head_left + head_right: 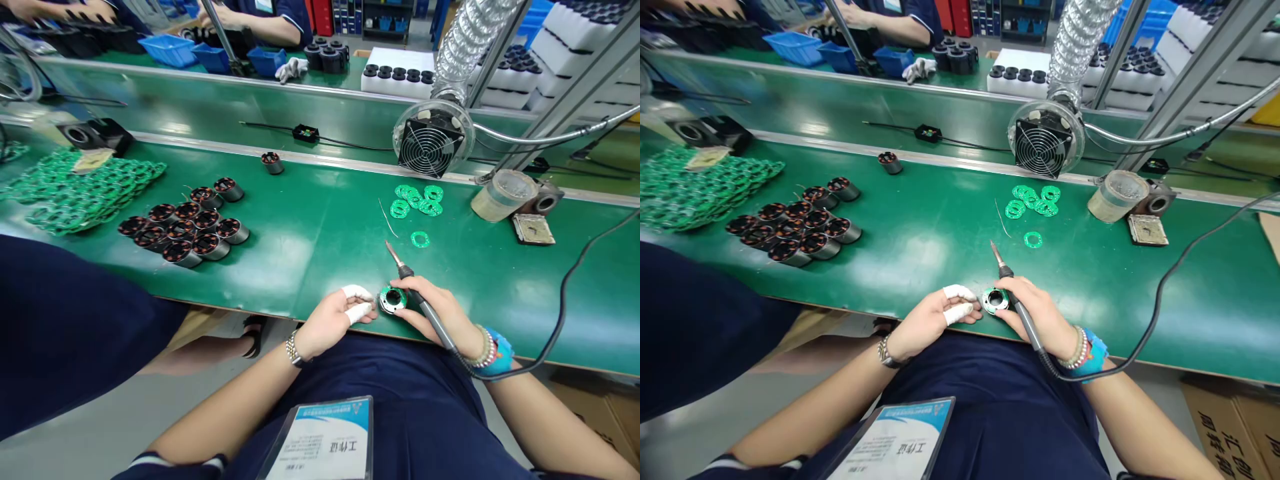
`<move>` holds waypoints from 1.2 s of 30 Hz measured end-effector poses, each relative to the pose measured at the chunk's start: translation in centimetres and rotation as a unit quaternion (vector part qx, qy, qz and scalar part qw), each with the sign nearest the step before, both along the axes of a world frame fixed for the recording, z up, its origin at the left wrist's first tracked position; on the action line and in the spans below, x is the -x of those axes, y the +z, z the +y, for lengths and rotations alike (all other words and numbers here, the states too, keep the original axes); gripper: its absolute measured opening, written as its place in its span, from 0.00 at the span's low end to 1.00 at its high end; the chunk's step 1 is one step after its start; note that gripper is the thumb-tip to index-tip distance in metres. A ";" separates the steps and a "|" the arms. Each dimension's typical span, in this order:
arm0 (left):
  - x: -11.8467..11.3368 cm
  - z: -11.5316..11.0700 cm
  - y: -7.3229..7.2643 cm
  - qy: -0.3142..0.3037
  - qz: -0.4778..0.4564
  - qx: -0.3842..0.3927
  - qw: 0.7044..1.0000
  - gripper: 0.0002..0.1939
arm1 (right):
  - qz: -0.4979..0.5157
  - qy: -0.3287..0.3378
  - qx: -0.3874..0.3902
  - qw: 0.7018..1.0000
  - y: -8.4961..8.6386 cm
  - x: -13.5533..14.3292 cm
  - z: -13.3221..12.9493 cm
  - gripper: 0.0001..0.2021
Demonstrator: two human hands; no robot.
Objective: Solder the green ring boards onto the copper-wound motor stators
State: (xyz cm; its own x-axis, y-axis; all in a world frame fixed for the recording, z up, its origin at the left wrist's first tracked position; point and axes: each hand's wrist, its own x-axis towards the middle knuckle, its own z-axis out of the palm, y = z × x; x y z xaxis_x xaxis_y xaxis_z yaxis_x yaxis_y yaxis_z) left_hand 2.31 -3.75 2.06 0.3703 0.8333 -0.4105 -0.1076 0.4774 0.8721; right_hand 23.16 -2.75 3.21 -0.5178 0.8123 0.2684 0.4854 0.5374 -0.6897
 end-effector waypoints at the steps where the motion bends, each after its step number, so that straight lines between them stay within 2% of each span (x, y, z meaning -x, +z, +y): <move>1: -0.2 -0.3 0.0 0.004 0.008 -0.002 1.000 0.12 | 0.005 -0.023 -0.009 1.000 -0.2 0.2 -0.5 0.17; 6: -1.3 -0.6 0.2 0.058 -0.008 0.003 0.998 0.10 | 0.031 -0.094 -0.073 0.992 -1.2 1.5 -2.1 0.19; 11: -1.6 -0.1 0.2 0.034 -0.075 0.035 0.996 0.11 | 0.044 -0.108 -0.095 0.989 -1.7 1.9 -2.2 0.19; 16: -1.4 -0.1 0.0 0.043 -0.017 -0.002 0.999 0.12 | 0.044 -0.106 -0.089 0.989 -1.7 1.8 -2.2 0.19; 21: -1.1 0.1 -0.1 0.017 -0.003 -0.002 1.000 0.12 | 0.045 -0.103 -0.078 0.991 -1.6 2.0 -2.1 0.19; 25: -1.1 0.2 0.0 0.013 0.007 -0.008 1.000 0.11 | 0.066 -0.097 -0.098 0.988 -0.6 1.5 -2.3 0.16; 29: -1.1 0.2 0.2 0.009 0.008 -0.004 1.000 0.11 | 0.093 -0.093 -0.103 0.986 1.6 0.1 -3.0 0.13; 33: -1.0 0.2 0.1 0.009 0.000 0.000 1.000 0.11 | 0.109 -0.056 -0.070 0.990 3.2 -0.9 -3.6 0.13; 36: -1.0 0.2 0.0 0.012 -0.003 -0.001 1.000 0.11 | 0.114 -0.054 -0.030 0.991 3.6 -0.9 -3.7 0.10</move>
State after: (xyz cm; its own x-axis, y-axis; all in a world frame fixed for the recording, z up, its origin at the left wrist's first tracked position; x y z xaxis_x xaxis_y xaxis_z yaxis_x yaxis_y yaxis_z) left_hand 3.28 -3.57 2.03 0.3530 0.8421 -0.4077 -0.1230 0.4737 0.8721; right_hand 24.09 -6.45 6.81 -0.3480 0.8393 0.4178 0.3771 0.5333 -0.7572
